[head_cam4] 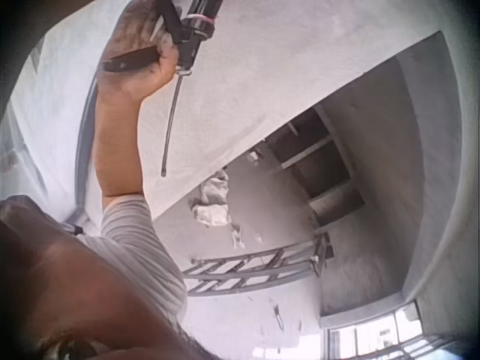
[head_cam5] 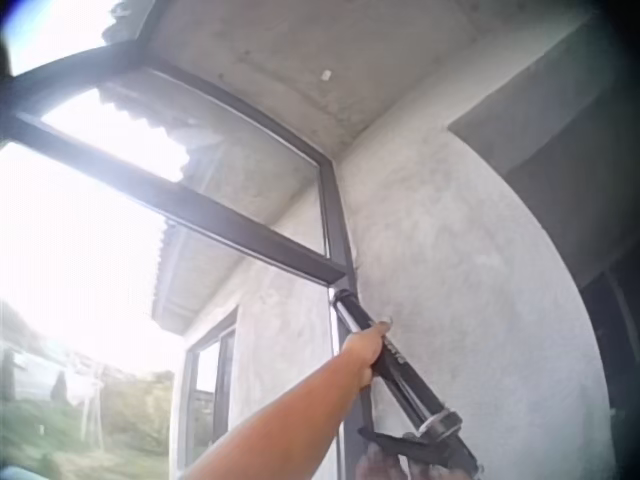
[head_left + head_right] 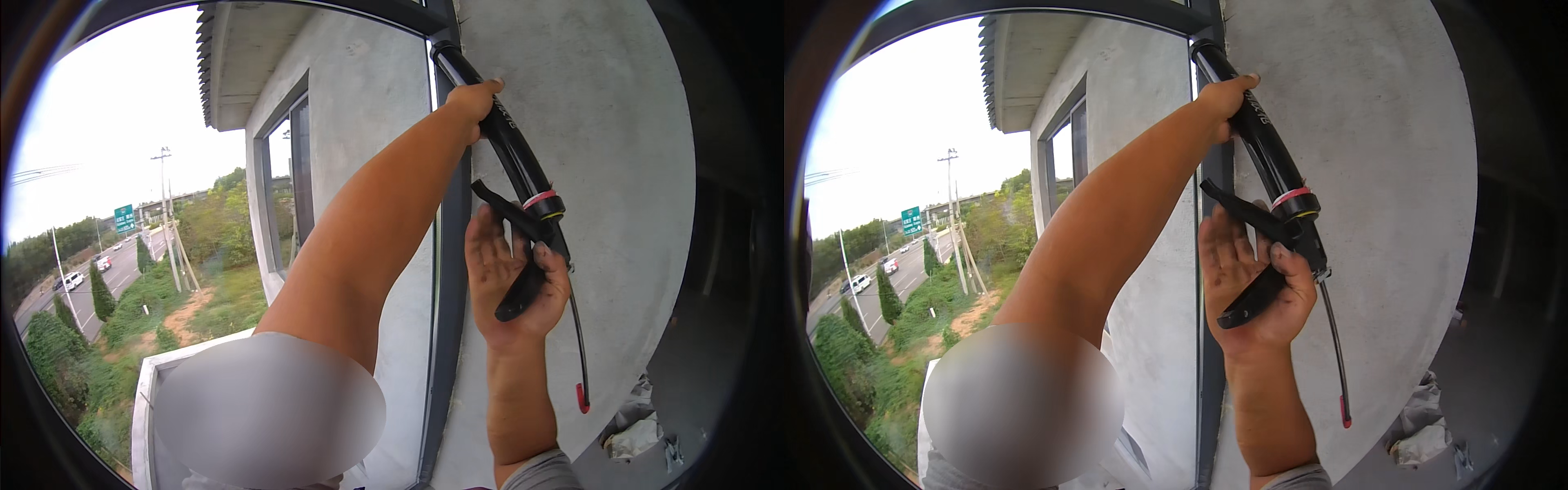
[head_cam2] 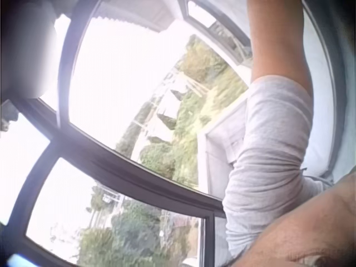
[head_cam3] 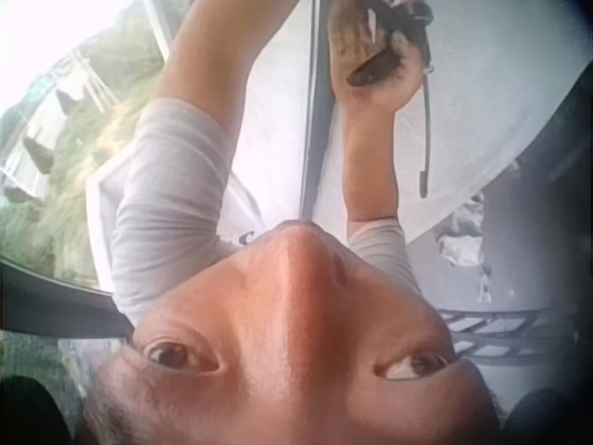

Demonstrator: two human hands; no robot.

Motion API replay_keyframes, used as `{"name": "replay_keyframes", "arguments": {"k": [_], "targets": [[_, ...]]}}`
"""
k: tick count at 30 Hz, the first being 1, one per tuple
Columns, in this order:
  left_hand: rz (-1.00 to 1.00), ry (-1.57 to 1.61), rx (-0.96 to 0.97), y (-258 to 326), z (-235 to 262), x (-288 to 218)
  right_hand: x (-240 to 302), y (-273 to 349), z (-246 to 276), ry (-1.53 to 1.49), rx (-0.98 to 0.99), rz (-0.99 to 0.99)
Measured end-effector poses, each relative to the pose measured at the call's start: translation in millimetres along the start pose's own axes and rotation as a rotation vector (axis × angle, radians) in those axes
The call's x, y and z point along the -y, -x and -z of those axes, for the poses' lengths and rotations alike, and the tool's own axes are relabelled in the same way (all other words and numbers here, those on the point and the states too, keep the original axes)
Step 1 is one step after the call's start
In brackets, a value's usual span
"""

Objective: The person uses a caulking gun to apply sealant along the seams of a large window frame. They move around the frame, applying sealant to vertical and horizontal joints, and briefly wipe the nozzle with a cloth.

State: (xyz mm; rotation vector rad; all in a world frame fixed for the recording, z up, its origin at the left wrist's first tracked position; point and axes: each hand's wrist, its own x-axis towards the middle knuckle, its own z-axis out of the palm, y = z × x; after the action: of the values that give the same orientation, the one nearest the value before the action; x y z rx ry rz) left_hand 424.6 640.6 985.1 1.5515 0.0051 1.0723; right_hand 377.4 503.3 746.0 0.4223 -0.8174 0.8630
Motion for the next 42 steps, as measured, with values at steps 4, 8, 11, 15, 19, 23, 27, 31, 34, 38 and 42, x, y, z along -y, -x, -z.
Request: {"name": "replay_keyframes", "arguments": {"k": [4, 8, 11, 15, 19, 23, 27, 31, 34, 38, 42], "targets": [[-0.017, -0.087, -0.016, -2, 15, -2, -21, -8, -13, -0.171, 0.064, 0.057], [-0.065, -0.179, -0.049, -8, 17, -2, -23, -7, -6, -0.167, 0.131, 0.031], [-0.060, -0.162, -0.061, 1, 18, -5, -27, -4, -6, -0.124, 0.189, -0.001], [-0.076, -0.183, -0.084, 10, 24, -17, -35, 6, -13, -0.097, 0.258, -0.038], [-0.092, -0.213, -0.071, 36, 27, -41, -48, 20, -28, -0.068, 0.327, -0.038], [-0.093, -0.204, -0.031, 77, 40, -70, -68, 46, -52, -0.073, 0.276, -0.064], [-0.097, -0.204, -0.047, 115, 52, -103, -93, 80, -91, -0.129, 0.199, -0.106], [-0.105, -0.237, -0.077, 156, 70, -132, -118, 106, -117, -0.136, 0.181, -0.132], [-0.131, -0.230, -0.068, 177, 93, -139, -146, 126, -121, -0.117, 0.203, -0.132], [-0.160, -0.230, -0.075, 207, 120, -148, -176, 148, -124, -0.089, 0.217, -0.138], [-0.169, -0.220, -0.102, 228, 139, -161, -197, 161, -134, -0.102, 0.229, -0.162]]}}
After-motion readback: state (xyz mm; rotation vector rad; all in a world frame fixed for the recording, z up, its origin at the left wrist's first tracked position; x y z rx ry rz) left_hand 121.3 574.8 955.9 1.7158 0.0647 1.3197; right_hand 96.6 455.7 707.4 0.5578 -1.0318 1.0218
